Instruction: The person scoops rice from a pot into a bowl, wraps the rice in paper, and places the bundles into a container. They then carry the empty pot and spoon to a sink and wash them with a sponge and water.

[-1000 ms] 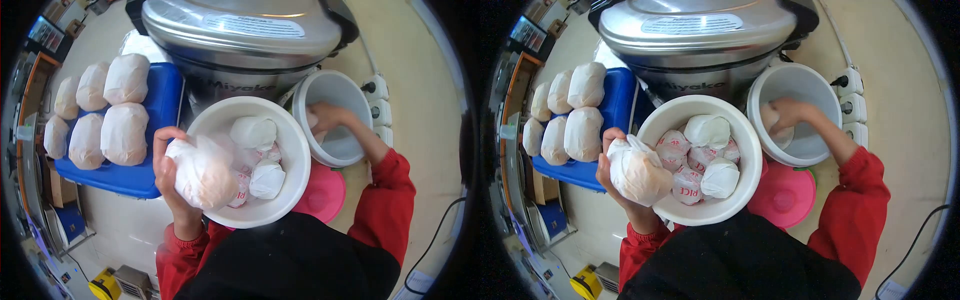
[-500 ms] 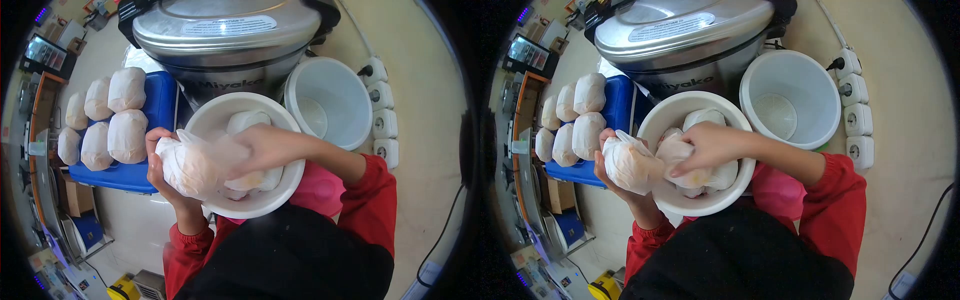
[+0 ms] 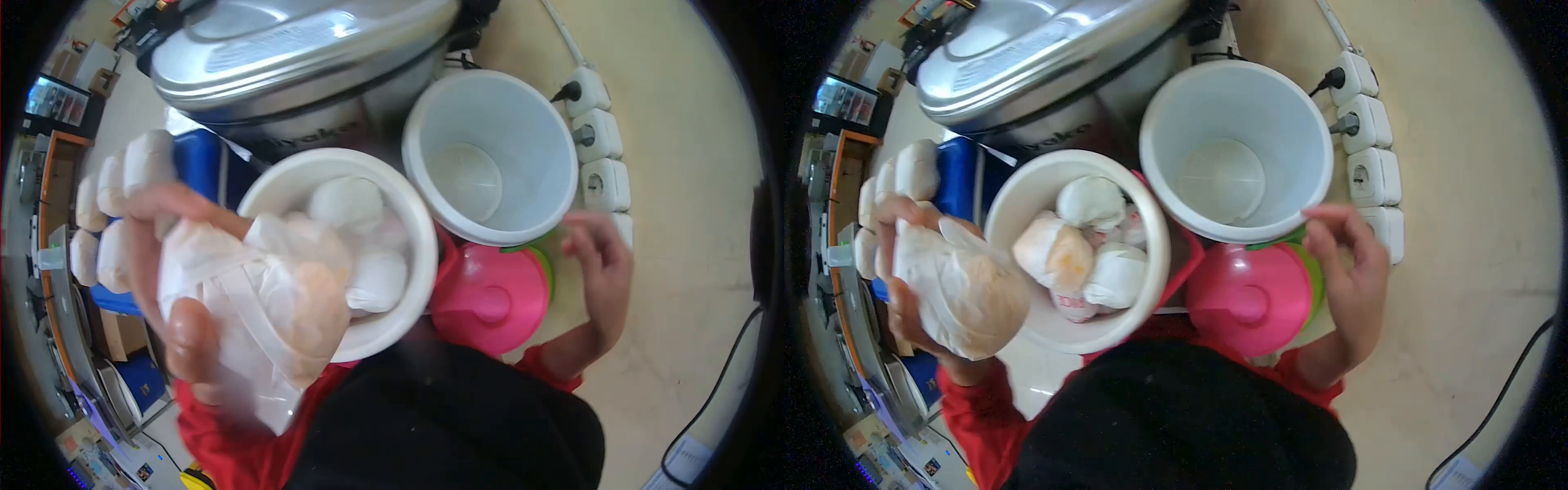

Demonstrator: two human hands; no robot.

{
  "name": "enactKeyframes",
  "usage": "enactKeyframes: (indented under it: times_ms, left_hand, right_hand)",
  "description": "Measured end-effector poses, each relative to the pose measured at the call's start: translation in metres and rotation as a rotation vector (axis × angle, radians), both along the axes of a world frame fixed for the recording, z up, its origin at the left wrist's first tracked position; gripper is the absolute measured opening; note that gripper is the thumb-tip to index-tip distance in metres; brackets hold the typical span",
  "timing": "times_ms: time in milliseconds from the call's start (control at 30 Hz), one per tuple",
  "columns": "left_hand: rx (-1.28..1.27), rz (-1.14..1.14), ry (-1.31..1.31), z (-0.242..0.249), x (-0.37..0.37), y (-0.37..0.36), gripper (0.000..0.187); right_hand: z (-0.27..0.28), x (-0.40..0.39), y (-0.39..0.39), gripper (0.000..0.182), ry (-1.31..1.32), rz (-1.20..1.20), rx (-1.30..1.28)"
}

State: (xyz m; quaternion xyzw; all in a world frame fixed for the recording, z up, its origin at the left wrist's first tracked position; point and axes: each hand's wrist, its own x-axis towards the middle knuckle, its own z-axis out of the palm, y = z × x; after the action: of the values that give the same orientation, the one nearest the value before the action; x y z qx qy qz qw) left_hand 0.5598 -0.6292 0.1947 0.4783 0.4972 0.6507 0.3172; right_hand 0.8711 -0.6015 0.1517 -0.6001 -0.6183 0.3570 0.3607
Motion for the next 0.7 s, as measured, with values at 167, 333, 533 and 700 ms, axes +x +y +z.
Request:
enactKeyframes:
  times_ms: [167,333,533,700]
  left_hand:
    - [-0.077,-0.367,0.399,0.004,0.063,0.067,0.049]
    - [-0.347,-0.606,0.704,-0.096,0.139,0.165,0.060]
    - [-0.682,-1.030,1.080,-0.216,0.186,0.202,0.080]
    - [-0.840,-1.361,1.307,-0.230,0.197,0.199,0.084]
  right_hand:
    - [-0.086,0.054,-0.060,0.038,-0.318,0.160,-0.497]
    - [-0.116,0.037,-0.077,0.036,-0.240,0.151,-0.478]
    - [-0.138,0.042,-0.086,0.022,0.003,0.080,-0.493]
    - [-0.132,0.039,-0.086,0.020,-0.054,0.050,-0.455]
